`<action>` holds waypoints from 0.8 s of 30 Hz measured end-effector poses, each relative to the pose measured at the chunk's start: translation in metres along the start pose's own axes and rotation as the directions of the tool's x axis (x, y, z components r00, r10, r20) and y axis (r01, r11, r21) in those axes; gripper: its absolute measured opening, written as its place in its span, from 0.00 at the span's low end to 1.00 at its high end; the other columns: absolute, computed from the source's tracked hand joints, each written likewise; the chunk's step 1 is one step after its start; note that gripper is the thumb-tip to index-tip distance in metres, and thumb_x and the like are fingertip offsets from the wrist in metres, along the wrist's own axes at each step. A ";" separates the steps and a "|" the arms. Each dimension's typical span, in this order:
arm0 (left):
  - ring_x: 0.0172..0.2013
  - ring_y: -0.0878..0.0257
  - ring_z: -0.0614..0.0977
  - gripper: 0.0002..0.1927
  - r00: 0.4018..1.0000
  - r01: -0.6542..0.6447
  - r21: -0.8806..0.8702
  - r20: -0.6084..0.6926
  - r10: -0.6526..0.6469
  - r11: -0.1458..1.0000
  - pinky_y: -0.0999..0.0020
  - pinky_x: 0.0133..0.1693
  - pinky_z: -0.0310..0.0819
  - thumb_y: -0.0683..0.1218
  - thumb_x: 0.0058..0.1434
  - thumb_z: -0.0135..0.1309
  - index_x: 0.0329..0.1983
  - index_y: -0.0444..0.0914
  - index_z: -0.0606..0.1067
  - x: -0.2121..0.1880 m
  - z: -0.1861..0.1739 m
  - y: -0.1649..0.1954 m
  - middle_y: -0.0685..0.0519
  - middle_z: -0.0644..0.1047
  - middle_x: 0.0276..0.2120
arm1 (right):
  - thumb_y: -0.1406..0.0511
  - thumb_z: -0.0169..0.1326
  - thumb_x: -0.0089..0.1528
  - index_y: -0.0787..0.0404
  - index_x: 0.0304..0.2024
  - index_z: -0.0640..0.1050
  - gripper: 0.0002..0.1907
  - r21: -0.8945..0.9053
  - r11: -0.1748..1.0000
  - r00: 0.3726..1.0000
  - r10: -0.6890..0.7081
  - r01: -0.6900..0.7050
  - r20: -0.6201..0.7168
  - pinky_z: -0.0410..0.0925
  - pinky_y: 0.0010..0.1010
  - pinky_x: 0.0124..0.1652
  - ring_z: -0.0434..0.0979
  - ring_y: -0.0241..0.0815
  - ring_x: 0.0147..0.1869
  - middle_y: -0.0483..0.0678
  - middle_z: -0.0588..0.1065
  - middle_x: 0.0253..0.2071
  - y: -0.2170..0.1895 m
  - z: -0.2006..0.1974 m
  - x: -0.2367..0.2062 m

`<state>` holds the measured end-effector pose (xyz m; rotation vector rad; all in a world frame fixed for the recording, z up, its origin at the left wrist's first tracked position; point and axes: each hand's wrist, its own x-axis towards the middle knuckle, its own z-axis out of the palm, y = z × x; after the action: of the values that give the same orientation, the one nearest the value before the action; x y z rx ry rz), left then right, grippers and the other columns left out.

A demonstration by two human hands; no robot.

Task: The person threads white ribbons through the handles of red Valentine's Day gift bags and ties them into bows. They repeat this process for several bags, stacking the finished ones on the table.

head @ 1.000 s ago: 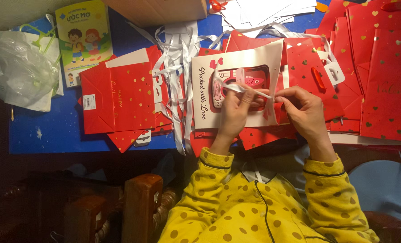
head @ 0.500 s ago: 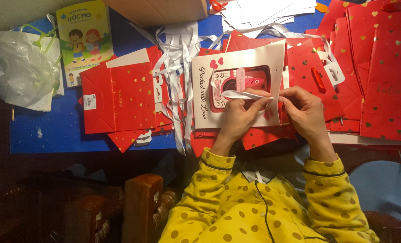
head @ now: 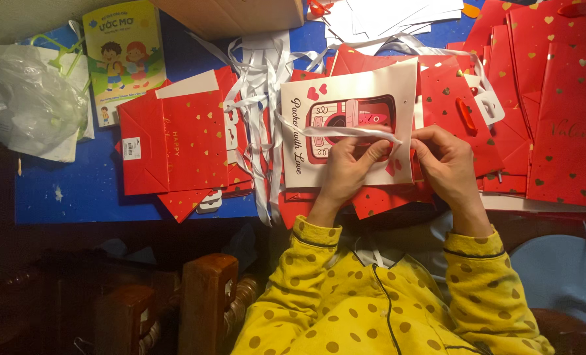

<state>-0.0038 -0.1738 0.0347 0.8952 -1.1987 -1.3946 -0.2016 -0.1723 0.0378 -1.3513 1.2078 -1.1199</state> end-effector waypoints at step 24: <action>0.45 0.64 0.83 0.12 0.995 -0.046 -0.203 -0.101 0.026 0.978 0.68 0.50 0.80 0.49 0.77 0.48 0.52 0.35 0.70 0.004 -0.007 -0.017 0.48 0.81 0.44 | 0.74 0.53 0.69 0.69 0.49 0.78 0.07 0.120 0.990 0.995 0.071 -0.080 0.073 0.70 0.21 0.44 0.76 0.29 0.47 0.43 0.78 0.43 -0.001 -0.014 -0.001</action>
<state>-0.0019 -0.1799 0.0171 0.7835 -0.9728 -1.4001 -0.2153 -0.1726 0.0404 -1.2312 1.1134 -1.0681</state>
